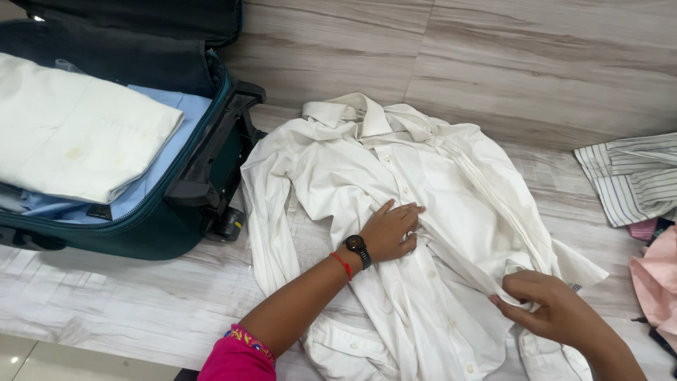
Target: The person lays a white shirt on the floor, buttons it up, and then folds it neatly. The folded shirt is then placed into an open suitcase.
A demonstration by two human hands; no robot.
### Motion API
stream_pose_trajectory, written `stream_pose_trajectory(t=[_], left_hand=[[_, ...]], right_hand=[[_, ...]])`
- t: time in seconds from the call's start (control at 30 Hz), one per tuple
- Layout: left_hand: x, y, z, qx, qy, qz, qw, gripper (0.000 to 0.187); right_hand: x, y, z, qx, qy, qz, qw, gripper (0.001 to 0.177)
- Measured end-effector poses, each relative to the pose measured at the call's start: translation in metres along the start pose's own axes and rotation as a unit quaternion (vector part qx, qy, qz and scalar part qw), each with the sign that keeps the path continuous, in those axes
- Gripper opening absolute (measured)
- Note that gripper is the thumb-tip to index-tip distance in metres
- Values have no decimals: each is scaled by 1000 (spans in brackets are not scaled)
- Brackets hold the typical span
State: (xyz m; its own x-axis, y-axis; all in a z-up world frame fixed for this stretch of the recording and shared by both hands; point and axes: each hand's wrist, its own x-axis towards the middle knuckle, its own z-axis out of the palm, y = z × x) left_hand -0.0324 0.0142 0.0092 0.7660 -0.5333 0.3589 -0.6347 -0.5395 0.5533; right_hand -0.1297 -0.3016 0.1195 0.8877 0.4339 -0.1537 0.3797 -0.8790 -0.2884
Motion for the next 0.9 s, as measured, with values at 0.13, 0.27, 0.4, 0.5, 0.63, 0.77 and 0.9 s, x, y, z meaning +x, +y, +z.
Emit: stream_pose_trajectory(t=[0.13,0.27,0.4,0.5,0.63,0.77,0.9], left_hand=[[-2,-1,-4,-15,-2,-26,1000,20],[1,0,-6,5,-2,-10,1000,16],[0,1,-9,-5,-9,-31,999,21],[0,2,-9,-13,-4,-26,1000,18],[3,-2,-8,4,-2,-20,1000,17],[3,-9,-7,10,10,-12,1000,12],[5,-11,-11,-21,-14,-19,999,13]], right_hand=[[0,13,-19,-131,0,131,983,46],[-11,62,-33,-275,65,163,945,45],[-40,78,-33,-339,286,50,895,33],[-66,54,-45,-152,301,13,941,26],[-86,15,-54,-189,31,205,960,26],[-103,-12,-65,-155,1,211,965,29],[-107,-48,-56,-95,-155,178,967,31]])
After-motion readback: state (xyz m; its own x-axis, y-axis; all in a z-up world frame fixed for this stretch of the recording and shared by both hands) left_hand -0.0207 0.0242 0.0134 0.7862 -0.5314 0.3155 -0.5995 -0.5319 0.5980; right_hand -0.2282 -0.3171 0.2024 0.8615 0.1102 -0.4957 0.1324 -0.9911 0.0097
